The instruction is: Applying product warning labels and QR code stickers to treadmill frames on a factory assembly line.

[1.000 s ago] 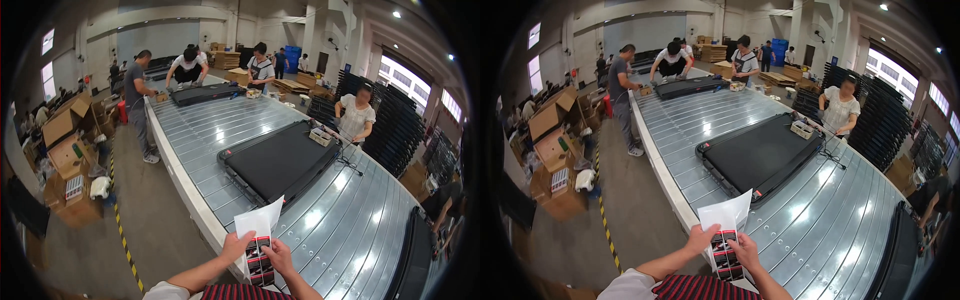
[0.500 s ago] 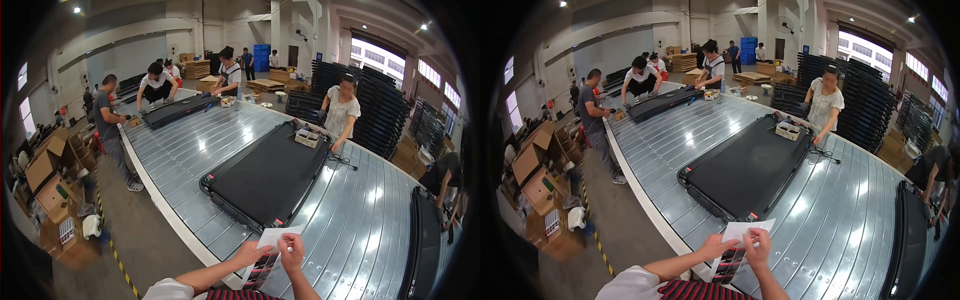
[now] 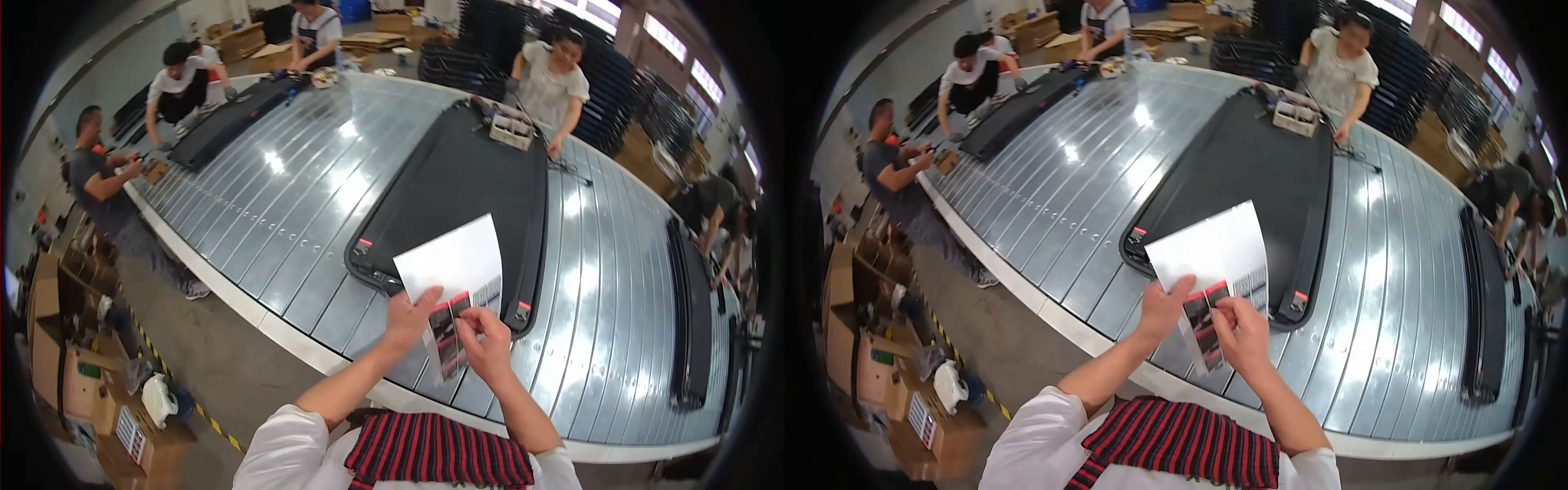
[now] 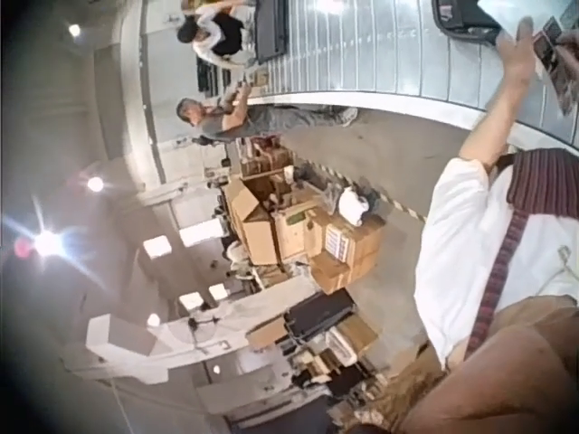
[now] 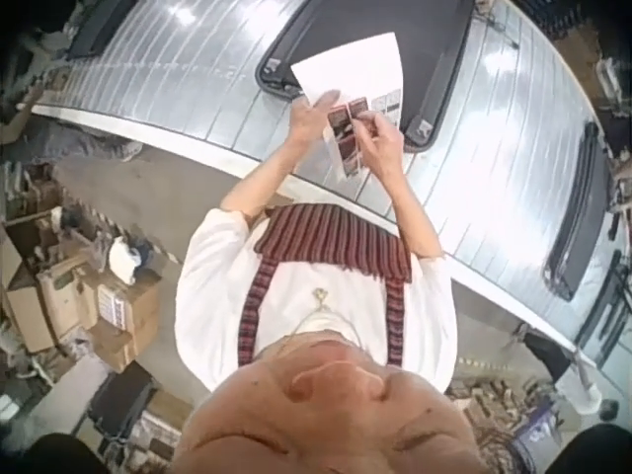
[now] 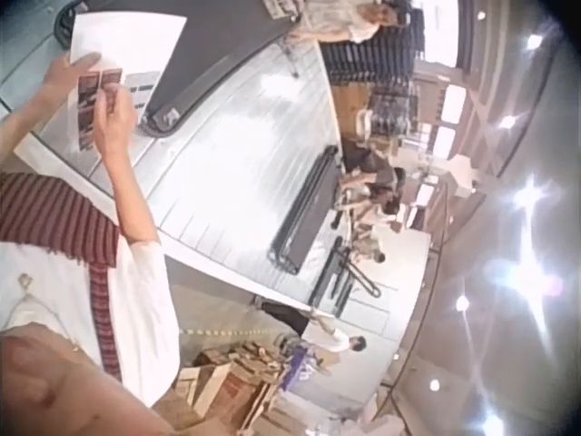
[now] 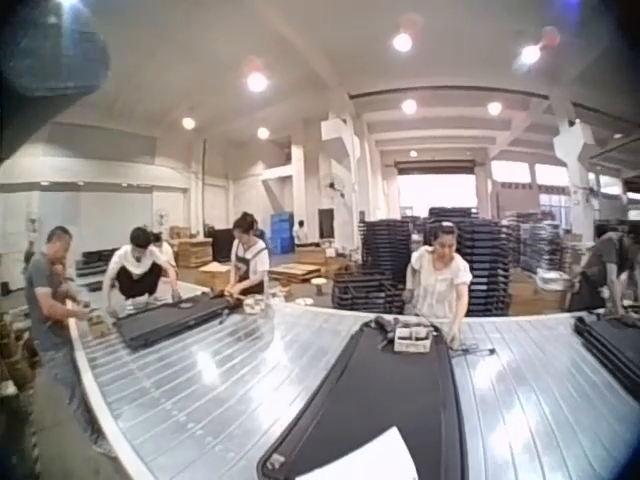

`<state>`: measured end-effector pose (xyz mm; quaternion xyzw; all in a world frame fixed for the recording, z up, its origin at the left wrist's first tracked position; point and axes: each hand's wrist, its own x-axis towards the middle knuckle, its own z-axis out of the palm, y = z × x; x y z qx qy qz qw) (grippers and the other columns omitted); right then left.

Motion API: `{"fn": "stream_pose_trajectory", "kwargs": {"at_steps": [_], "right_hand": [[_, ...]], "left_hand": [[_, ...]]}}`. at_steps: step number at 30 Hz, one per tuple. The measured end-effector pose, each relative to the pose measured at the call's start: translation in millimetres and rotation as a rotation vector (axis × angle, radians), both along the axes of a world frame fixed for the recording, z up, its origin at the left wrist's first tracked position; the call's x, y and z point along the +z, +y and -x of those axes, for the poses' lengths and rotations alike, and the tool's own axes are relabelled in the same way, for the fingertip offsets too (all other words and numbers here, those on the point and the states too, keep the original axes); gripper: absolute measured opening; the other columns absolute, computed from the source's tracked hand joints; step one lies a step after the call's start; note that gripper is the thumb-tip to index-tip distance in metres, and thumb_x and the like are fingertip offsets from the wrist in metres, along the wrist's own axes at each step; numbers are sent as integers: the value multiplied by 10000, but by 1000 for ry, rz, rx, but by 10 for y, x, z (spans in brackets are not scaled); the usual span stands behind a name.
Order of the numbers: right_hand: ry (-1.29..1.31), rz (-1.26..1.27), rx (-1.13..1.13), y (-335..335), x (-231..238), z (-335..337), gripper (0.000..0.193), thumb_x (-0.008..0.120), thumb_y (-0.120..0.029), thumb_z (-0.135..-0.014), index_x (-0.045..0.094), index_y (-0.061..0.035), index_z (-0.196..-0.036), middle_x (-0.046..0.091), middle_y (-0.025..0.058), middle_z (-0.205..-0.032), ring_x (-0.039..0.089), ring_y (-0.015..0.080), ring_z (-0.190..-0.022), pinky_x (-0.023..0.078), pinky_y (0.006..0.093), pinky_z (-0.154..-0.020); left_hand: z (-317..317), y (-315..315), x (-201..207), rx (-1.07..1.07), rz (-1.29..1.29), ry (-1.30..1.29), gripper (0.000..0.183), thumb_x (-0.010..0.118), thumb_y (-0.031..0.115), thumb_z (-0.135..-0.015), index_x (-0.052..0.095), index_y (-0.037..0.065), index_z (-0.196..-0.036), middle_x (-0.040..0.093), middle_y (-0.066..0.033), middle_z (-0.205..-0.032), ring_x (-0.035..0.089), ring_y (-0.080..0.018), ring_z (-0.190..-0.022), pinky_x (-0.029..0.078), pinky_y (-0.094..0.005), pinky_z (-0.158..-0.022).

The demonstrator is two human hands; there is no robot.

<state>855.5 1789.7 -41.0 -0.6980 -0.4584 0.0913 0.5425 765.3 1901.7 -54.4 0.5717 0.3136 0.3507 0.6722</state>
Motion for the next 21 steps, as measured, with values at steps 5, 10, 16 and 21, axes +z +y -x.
{"fn": "stream_pose_trajectory", "kwargs": {"at_steps": [5, 10, 16, 21], "right_hand": [[-20, 4, -12, 297, 128, 32, 122, 608, -59, -748, 552, -7, -843, 565, 77, -699, 539, 130, -570, 433, 239, -532], [-5, -60, -21, 286, 117, 155, 127, 598, -41, -749, 552, -13, -864, 573, 89, -725, 557, 167, -593, 442, 258, -547], [-106, -92, -161, 48, 30, -7, 96, 539, -9, -778, 549, -10, -874, 576, 110, -732, 576, 215, -622, 454, 283, -565], [-155, -95, -125, -24, 46, -246, 103, 555, -26, -775, 555, -7, -875, 577, 113, -728, 580, 209, -628, 456, 280, -576]], "left_hand": [[-122, 248, 41, -65, -82, -135, 354, 622, 279, -796, 574, -32, -959, 611, -30, -840, 526, -77, -743, 437, -228, -664], [-82, 161, 197, -153, -42, -172, 334, 627, 289, -792, 583, -16, -923, 607, -31, -814, 522, -63, -730, 432, -214, -642], [-256, -21, 37, -270, -43, -148, 234, 611, 252, -808, 573, 21, -801, 557, 12, -702, 491, -52, -635, 395, -207, -550], [-432, -9, 29, -242, -174, -164, 192, 589, 209, -822, 592, 19, -798, 579, -4, -703, 519, -54, -641, 418, -214, -557]]}}
